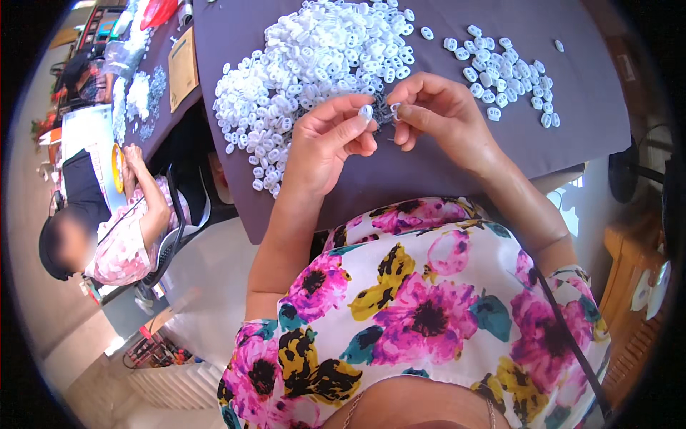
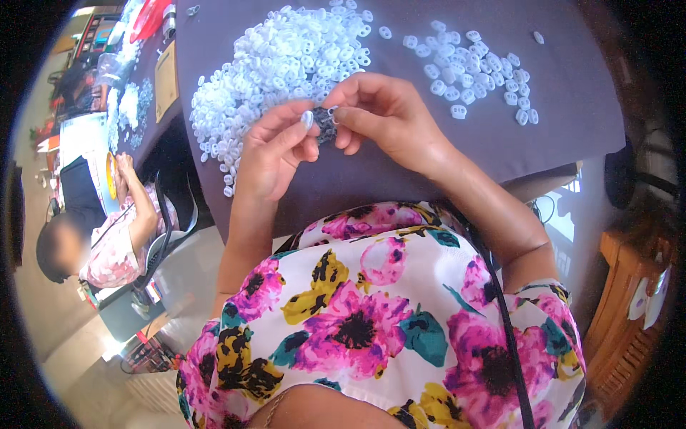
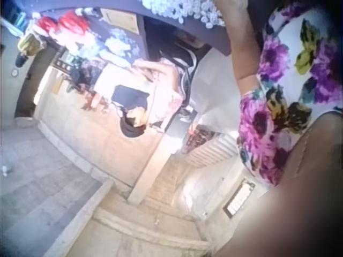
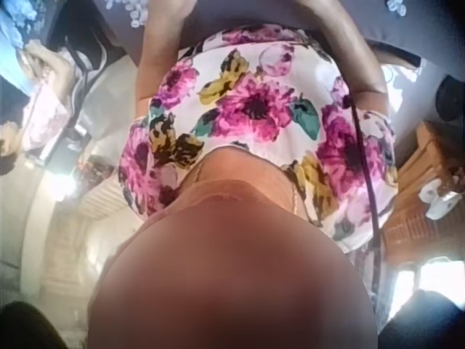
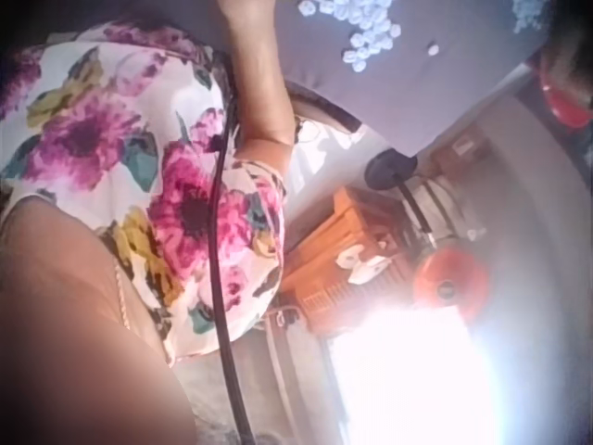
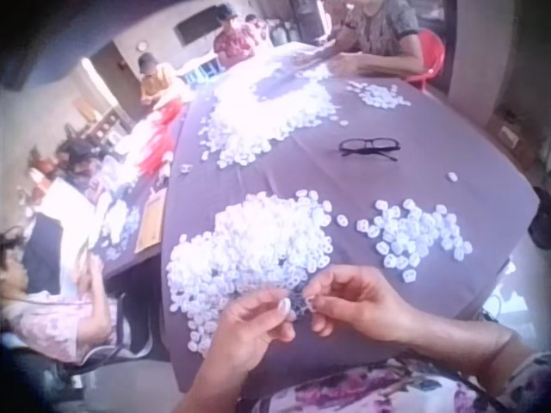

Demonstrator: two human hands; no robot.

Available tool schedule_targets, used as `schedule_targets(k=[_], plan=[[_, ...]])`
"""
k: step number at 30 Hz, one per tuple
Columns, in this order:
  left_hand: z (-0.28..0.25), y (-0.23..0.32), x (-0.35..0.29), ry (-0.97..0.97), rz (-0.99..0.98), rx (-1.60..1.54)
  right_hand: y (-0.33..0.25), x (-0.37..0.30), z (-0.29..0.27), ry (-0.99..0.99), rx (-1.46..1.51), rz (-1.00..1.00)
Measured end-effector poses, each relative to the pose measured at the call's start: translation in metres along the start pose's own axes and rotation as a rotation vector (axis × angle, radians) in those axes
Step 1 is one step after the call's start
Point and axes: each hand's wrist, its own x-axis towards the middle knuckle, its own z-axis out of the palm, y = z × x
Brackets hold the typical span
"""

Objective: The person assembles plastic cord locks by inserting springs into the outer stopper bodies and joining the pieces by hand, then sorts and gathers the plastic pieces on the table.

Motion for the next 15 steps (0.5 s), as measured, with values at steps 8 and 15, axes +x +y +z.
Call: schedule_targets(k=[8, 15], plan=[[0.011, -0.002, -0.003, -0.018, 0.065, 0.042, 0.001, -0.007, 0.001, 0.042, 0.013, -0.002], [0.009, -0.008, -0.003, 0.025, 0.114, 0.064, -0.001, -0.008, 0.003, 0.030, 0.025, -0.030]])
